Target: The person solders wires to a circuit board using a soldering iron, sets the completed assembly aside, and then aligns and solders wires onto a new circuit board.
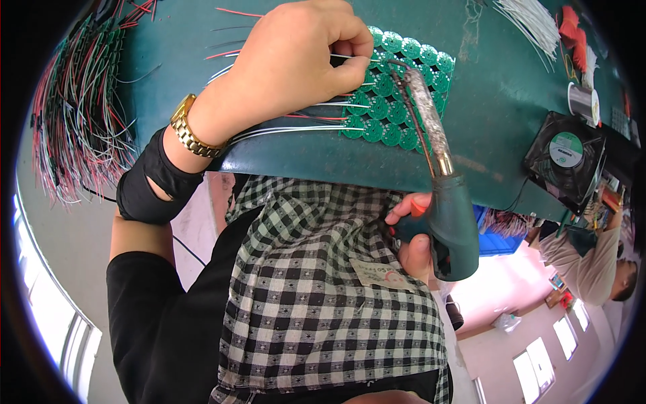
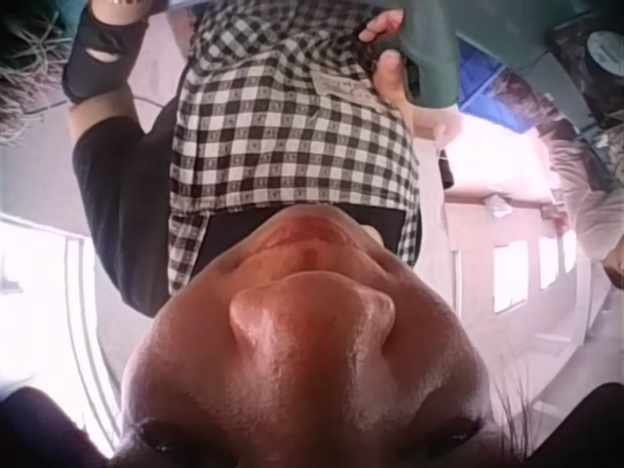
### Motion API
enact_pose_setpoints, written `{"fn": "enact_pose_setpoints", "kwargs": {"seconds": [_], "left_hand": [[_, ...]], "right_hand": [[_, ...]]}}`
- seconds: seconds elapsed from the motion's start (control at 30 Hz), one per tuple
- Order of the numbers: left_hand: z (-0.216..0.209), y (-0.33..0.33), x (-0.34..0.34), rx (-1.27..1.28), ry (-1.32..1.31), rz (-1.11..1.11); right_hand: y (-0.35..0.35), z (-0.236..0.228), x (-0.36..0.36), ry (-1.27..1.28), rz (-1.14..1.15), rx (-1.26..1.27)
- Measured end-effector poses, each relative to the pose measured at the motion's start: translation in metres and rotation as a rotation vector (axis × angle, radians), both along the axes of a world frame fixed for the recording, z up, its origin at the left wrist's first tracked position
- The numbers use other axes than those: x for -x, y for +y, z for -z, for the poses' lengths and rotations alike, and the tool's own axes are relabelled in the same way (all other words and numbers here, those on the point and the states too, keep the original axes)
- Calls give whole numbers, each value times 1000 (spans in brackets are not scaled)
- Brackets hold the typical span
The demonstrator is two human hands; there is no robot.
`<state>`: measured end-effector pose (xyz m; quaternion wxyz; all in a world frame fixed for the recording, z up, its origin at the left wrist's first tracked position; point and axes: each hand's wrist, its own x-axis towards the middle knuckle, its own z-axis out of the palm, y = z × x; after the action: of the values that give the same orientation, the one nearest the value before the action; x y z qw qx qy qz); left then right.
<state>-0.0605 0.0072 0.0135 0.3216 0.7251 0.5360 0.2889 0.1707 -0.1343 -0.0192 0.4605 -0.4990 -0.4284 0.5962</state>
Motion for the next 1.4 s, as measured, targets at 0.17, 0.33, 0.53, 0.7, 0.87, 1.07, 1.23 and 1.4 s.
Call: {"fn": "enact_pose_setpoints", "kwargs": {"seconds": [0.17, 0.33, 0.53, 0.7, 0.87, 1.07, 1.23, 1.4], "left_hand": [[21, -5, 3, -104, 15, 29], [28, -5, 4, -186, 2, 8], [22, -4, 3, -152, 73, -21], [7, -3, 8, -180, 128, 100], [-26, 50, 0, -311, 318, 186], [-11, 150, -80, -431, 307, 322], [7, 179, -158, -457, 334, 346], [15, 194, -204, -433, 422, 439]], "right_hand": [[2, -2, -5, -19, 25, -48], [-3, 7, -10, 89, 41, -94], [-6, 11, -17, 58, 17, -130], [-10, 19, -21, 101, 99, -224], [-21, 20, -28, 114, 177, -258], [-36, 10, -31, 129, 157, -93], [-43, 14, -33, 161, 157, -198], [-51, 24, -32, 167, 206, -182]]}}
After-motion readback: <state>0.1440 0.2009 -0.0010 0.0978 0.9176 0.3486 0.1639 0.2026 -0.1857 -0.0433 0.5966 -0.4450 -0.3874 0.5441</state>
